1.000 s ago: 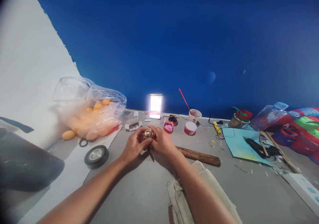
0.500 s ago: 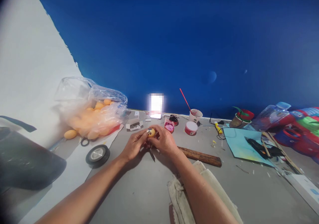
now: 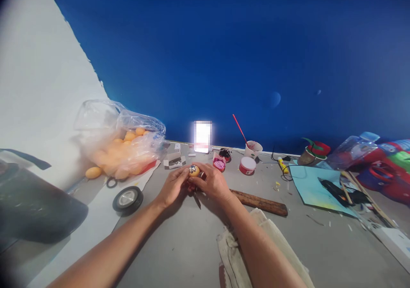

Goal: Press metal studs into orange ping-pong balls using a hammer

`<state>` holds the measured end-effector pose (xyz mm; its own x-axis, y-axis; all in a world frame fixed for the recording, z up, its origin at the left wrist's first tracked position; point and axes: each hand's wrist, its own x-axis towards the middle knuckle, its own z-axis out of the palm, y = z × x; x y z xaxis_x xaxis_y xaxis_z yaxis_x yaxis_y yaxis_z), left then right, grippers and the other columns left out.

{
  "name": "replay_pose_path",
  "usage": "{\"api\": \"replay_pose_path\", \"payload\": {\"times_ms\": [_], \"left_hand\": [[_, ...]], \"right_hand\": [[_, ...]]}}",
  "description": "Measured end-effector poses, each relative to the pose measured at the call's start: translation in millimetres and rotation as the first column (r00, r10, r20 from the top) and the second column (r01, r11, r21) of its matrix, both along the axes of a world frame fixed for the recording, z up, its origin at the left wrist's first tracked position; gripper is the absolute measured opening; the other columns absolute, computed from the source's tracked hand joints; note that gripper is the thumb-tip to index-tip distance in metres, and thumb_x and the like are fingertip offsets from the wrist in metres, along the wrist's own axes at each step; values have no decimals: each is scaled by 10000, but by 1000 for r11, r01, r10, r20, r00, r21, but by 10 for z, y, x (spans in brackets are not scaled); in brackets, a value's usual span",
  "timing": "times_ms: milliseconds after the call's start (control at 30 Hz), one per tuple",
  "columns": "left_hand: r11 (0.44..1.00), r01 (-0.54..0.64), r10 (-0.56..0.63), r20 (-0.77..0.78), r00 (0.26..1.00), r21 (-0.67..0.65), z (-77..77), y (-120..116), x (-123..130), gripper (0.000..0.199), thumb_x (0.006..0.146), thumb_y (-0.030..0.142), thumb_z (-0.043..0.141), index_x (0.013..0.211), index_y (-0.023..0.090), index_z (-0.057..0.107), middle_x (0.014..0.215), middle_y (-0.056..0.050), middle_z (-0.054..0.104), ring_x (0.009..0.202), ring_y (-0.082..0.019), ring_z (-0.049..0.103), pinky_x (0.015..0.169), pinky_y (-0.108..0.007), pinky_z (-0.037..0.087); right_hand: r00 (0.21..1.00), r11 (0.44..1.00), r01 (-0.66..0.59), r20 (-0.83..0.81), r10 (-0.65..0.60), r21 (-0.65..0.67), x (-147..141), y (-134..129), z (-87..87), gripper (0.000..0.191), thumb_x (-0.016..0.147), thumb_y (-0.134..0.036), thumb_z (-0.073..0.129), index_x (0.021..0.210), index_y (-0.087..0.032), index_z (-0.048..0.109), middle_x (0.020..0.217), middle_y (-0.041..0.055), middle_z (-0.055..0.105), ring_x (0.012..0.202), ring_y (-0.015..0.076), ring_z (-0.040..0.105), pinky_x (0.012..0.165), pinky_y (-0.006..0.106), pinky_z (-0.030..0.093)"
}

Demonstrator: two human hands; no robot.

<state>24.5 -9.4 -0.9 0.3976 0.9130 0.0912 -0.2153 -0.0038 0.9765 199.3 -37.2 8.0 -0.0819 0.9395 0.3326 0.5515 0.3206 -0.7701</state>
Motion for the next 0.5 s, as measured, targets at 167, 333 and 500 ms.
{"api": "replay_pose_path", "payload": {"times_ms": [167, 333, 500], "left_hand": [[1000, 15, -13, -47, 999, 28, 67, -18, 1, 478, 865, 566, 743, 1094, 147, 759, 863, -58, 705, 644, -143, 601, 578, -255, 478], [994, -68, 73, -64, 995, 88, 100, -75, 58, 410, 776, 447, 830, 1048, 152, 749, 840, -34, 695, 657, -135, 577, 598, -246, 468], [944, -320, 327, -104, 939, 74, 53, 8, 6, 262, 850, 440, 708, 927, 191, 685, 651, 36, 572, 537, -109, 494, 514, -225, 404]], "right_hand": [[982, 998, 36, 182, -43, 42, -6, -34, 11, 462, 909, -267, 698, 1370, -278, 681, 1143, 70, 751, 914, 213, 685, 851, 329, 532], [944, 997, 57, 323, -70, 50, -30, -60, 18, 554, 878, -171, 644, 1420, -283, 643, 1176, 74, 742, 987, 233, 694, 845, 296, 523], [903, 994, 94, 416, -110, 58, -30, -60, 2, 410, 932, -197, 612, 1330, -255, 693, 1163, 87, 753, 987, 237, 705, 808, 298, 517]]}}
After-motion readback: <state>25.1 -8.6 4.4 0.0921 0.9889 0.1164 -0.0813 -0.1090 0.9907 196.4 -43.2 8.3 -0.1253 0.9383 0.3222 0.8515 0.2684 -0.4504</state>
